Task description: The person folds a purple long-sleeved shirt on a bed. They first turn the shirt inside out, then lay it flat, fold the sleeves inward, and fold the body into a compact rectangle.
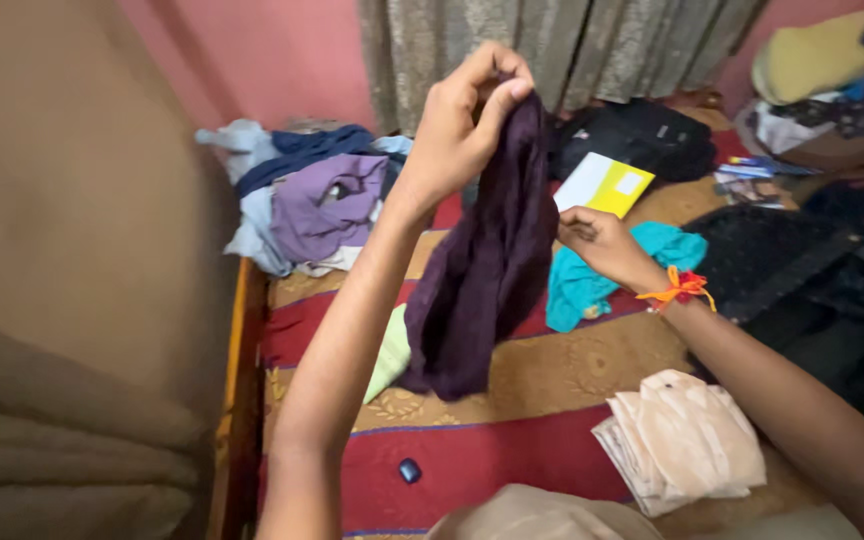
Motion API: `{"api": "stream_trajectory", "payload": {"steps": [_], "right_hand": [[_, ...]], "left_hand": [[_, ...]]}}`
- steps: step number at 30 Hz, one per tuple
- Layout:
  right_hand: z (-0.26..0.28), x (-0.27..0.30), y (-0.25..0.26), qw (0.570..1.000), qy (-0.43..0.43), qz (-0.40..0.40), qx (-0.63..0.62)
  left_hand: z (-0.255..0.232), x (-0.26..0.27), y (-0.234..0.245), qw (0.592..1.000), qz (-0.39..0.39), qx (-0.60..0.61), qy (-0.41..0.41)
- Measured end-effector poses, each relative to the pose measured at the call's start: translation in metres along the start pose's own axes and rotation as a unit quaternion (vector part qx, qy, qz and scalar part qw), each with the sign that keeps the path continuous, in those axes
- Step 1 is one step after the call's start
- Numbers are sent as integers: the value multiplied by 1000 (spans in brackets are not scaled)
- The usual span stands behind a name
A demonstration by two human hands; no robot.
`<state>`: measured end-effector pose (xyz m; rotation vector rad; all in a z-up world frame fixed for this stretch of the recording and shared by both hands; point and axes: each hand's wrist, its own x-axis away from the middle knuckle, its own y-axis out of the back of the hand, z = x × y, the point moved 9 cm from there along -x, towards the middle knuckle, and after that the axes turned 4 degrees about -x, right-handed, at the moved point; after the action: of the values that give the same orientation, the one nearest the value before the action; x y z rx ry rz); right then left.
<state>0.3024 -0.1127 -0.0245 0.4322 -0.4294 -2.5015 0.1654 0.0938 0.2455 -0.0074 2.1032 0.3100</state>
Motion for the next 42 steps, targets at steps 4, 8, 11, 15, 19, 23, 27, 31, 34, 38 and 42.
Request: {"api": "stream_trajectory", "payload": {"steps": [4, 8, 11, 15, 19, 23, 27, 31, 34, 38, 42], "right_hand": [[57, 11, -43, 987, 90, 80, -105], [95, 28, -78, 983, 89, 2, -159], [132, 48, -64, 977, 166, -135, 7], [141, 67, -46, 957, 189, -196, 99], [95, 58, -12, 968, 64, -231, 75], [89, 49, 15, 954, 94, -210, -195], [116, 53, 36, 952, 56, -163, -252], [156, 51, 40, 954, 45, -90, -284], [173, 51, 40, 970, 30, -52, -236], [164, 56, 67, 975, -8, -95, -201], [139, 74, 111, 971, -50, -154, -176]], "left_hand": [[9, 22, 8, 997, 3, -37, 69], [14, 37, 7, 992, -22, -53, 110], [17, 46, 3, 990, -32, -51, 128], [19, 55, -5, 988, -54, -55, 132], [29, 63, -21, 989, -37, -21, 142], [40, 88, -28, 992, 26, 25, 117], [78, 156, -52, 963, 104, 121, 219], [103, 215, -115, 959, 141, 101, 223], [127, 237, -144, 942, 133, 12, 309], [135, 241, -146, 930, 108, 39, 349], [113, 232, -121, 896, 84, 290, 325]]}}
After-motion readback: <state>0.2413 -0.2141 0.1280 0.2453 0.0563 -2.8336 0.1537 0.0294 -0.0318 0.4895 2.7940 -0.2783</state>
